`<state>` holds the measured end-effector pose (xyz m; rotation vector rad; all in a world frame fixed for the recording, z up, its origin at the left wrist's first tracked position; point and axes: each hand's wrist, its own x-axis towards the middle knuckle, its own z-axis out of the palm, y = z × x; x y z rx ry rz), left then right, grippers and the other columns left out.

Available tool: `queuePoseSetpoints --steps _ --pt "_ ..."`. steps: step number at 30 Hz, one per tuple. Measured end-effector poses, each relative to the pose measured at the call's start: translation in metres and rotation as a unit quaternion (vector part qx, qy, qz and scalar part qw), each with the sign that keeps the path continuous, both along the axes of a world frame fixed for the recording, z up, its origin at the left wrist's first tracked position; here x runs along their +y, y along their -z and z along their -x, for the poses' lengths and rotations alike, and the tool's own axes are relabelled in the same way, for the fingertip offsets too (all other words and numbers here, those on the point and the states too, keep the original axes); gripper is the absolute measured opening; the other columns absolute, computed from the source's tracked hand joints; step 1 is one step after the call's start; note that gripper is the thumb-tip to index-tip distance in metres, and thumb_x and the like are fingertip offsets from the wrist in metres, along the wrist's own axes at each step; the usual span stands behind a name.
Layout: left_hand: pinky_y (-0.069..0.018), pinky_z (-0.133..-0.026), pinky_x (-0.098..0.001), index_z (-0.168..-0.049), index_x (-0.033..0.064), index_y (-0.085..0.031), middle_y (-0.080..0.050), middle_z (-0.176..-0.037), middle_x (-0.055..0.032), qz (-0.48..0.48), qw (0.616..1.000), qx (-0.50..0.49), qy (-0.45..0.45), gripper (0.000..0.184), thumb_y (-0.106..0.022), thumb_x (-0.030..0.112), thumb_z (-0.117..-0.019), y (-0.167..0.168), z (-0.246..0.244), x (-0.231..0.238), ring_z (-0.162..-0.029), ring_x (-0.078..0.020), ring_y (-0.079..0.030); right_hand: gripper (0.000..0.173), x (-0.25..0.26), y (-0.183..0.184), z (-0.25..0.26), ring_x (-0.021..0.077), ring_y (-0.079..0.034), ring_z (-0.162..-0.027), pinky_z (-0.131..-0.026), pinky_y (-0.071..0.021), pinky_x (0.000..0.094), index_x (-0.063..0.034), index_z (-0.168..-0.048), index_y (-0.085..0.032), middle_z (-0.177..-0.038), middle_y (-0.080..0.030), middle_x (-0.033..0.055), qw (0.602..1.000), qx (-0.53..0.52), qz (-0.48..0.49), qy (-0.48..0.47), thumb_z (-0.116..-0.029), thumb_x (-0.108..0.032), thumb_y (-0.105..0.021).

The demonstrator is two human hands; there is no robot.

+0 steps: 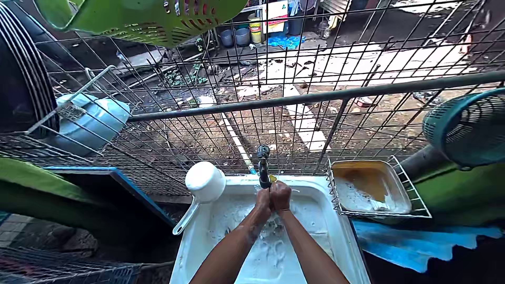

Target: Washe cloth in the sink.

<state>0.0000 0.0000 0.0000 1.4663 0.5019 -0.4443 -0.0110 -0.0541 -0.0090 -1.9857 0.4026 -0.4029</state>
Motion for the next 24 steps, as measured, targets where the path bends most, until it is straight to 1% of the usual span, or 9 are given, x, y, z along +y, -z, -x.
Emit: queuePoseSetpoints --steps 3,5,9,11,14,17,20,22,24 --pt "-0.0459 -0.106 -0.0406 -0.126 -0.0127 -0.060 -0.065 -0.124 -0.0262 -0.236 0.936 -0.088 0.247 0.035 -0.050 0.014 -0.1064 -0.003 -0.004 0.023 -0.118 -0.0288 -0.063 0.021 0.029 0.010 0.013 0.0263 -0.070 -0.064 -0.065 -0.0578 0.0420 0.0085 -0.073 -0.071 -0.068 -0.070 0.0186 0.984 -0.181 -0.004 0.002 -0.0809 -0.010 -0.065" --pt "-0.0482 -0.093 -0.0270 -0.129 -0.0107 -0.054 -0.063 -0.112 -0.0173 -0.080 0.977 -0.085 0.179 0.033 -0.036 0.010 -0.1103 -0.006 0.004 0.033 -0.101 -0.0153 -0.060 0.036 0.016 0.025 0.015 0.0246 -0.072 -0.068 -0.067 -0.0599 0.0409 0.0087 -0.078 -0.072 -0.073 -0.072 0.0183 0.983 -0.180 0.001 -0.036 -0.0829 -0.027 -0.072" --pt "-0.0536 -0.072 -0.0328 -0.120 -0.0007 -0.056 -0.063 -0.090 -0.0079 0.105 0.989 -0.005 0.108 0.021 -0.060 0.003 -0.0999 -0.027 -0.019 0.042 -0.076 -0.0141 -0.060 0.076 -0.069 0.035 -0.002 0.0450 -0.058 -0.126 -0.112 -0.0409 0.0583 0.0126 -0.137 -0.053 -0.130 -0.061 0.0344 0.947 0.186 -0.023 -0.259 -0.0847 -0.036 -0.082" --pt "-0.0554 -0.071 -0.0316 -0.121 0.0011 -0.054 -0.064 -0.090 -0.0065 0.121 0.985 -0.004 0.123 0.027 -0.060 -0.005 -0.0957 -0.022 -0.024 0.054 -0.075 -0.0132 -0.063 0.058 -0.094 0.033 -0.008 0.0387 -0.064 -0.112 -0.104 -0.0469 0.0534 0.0118 -0.122 -0.062 -0.116 -0.067 0.0298 0.910 0.228 -0.006 -0.347 -0.0856 -0.029 -0.083" --pt "-0.0563 -0.070 -0.0301 -0.118 0.0011 -0.057 -0.066 -0.086 -0.0055 0.144 0.987 0.001 0.067 0.018 -0.052 -0.002 -0.1014 -0.006 -0.022 0.061 -0.072 -0.0120 -0.064 0.015 -0.107 0.021 -0.003 0.0083 -0.064 -0.071 -0.071 -0.0556 0.0281 -0.0011 -0.090 -0.062 -0.078 -0.067 0.0020 0.895 0.181 -0.252 -0.321 -0.0812 -0.006 -0.073" --pt "-0.0502 -0.067 -0.0285 -0.111 -0.0040 -0.060 -0.060 -0.084 -0.0078 0.054 0.998 -0.027 -0.022 0.014 -0.054 0.007 -0.1047 0.013 -0.017 0.044 -0.071 -0.0111 -0.056 0.025 -0.057 0.005 0.010 0.0052 -0.065 -0.087 -0.076 -0.0561 0.0237 0.0059 -0.105 -0.062 -0.102 -0.069 0.0057 0.887 0.024 -0.421 -0.187 -0.0808 0.004 -0.060" --pt "-0.0492 -0.089 -0.0292 -0.117 -0.0129 -0.059 -0.064 -0.102 -0.0189 -0.054 0.995 -0.087 0.016 0.026 -0.044 0.005 -0.1070 0.015 -0.005 0.032 -0.092 -0.0154 -0.060 0.027 0.018 -0.003 0.024 0.0186 -0.070 -0.092 -0.086 -0.0558 0.0328 0.0148 -0.095 -0.070 -0.096 -0.073 0.0203 0.964 -0.128 -0.169 -0.163 -0.0801 -0.008 -0.073" --pt "-0.0450 -0.107 -0.0364 -0.138 -0.0141 -0.050 -0.062 -0.128 -0.0286 -0.094 0.983 -0.115 0.110 0.039 -0.034 0.008 -0.1102 0.016 0.000 0.033 -0.118 -0.0254 -0.061 0.033 0.033 0.005 0.022 0.0284 -0.073 -0.076 -0.074 -0.0591 0.0448 0.0096 -0.080 -0.073 -0.080 -0.073 0.0206 0.977 -0.184 -0.016 -0.104 -0.0832 -0.023 -0.071" --pt "-0.0511 -0.099 -0.0404 -0.136 -0.0109 -0.052 -0.064 -0.124 -0.0257 -0.024 0.990 -0.093 0.101 0.039 -0.036 0.016 -0.1117 0.026 0.003 0.028 -0.112 -0.0260 -0.063 0.026 0.017 0.013 0.013 0.0361 -0.072 -0.073 -0.073 -0.0579 0.0525 0.0126 -0.080 -0.071 -0.077 -0.071 0.0247 0.989 -0.139 0.023 -0.052 -0.0821 -0.013 -0.071"
